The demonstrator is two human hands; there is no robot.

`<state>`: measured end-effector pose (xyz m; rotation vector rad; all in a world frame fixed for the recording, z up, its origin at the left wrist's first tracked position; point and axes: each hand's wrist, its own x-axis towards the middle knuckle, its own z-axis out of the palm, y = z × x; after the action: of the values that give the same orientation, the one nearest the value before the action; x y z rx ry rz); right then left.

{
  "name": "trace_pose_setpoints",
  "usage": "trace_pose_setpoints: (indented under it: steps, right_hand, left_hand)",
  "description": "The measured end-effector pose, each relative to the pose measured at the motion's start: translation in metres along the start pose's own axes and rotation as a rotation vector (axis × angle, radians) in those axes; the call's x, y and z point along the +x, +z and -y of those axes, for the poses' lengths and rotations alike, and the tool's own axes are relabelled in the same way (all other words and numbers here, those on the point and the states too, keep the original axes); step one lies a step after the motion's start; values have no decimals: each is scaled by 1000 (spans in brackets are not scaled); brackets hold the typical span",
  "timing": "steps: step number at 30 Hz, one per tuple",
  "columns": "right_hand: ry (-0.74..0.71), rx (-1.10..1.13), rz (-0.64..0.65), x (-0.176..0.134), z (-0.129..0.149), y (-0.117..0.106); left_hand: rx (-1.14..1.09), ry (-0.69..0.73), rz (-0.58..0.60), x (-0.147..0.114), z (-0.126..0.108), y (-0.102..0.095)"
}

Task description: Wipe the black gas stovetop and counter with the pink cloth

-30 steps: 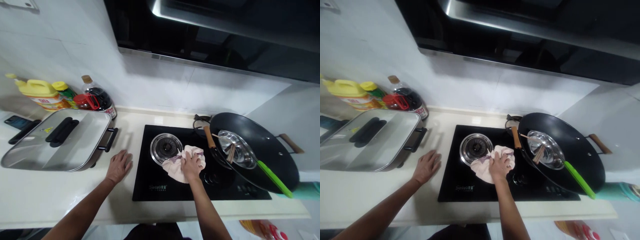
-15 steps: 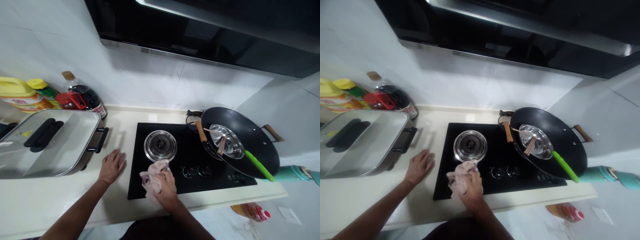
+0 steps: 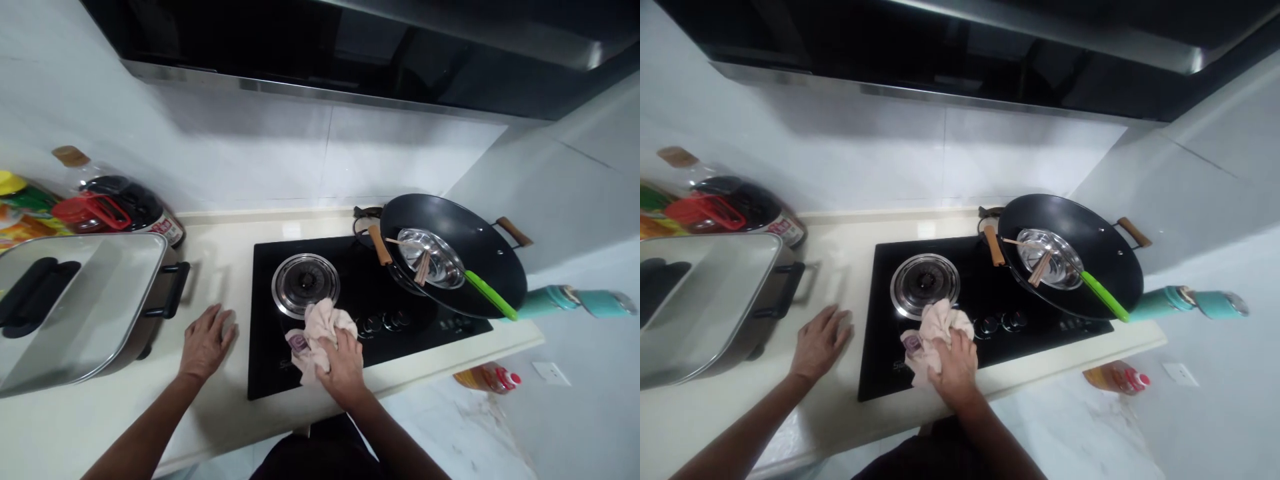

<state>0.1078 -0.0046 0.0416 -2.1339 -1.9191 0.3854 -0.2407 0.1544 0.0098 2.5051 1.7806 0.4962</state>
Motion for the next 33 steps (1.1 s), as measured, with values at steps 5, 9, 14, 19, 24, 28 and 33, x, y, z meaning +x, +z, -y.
trace_pose_setpoints:
  steps: [5,9,14,19,24,28,33]
  right_hand:
    - [-4,-40,-7,-44,-53,-5]
    - [32,-79,-112,-68,-122,-18]
    - [115,-126,-169,-65,-191,-42]
    - [120,-177,-104,-46,-220,-62]
    - [133,-169,-51,-39,-243,-70]
    - [251,-199,-26,-26,-261,-83]
    - [398,-177,-10,18,-256,-108]
  left_hand:
    - [-8,-8,-31,-1,0,2]
    - [-4,-15,-14,3,3,3]
    - [1,-38,-29,0,-10,-4]
    - [-14,40,-62,-48,-57,-6]
    - [-11,29,-51,-95,-89,12]
    - [17,35,-71,-99,-92,15]
    - [39,26,-103,-93,-95,11]
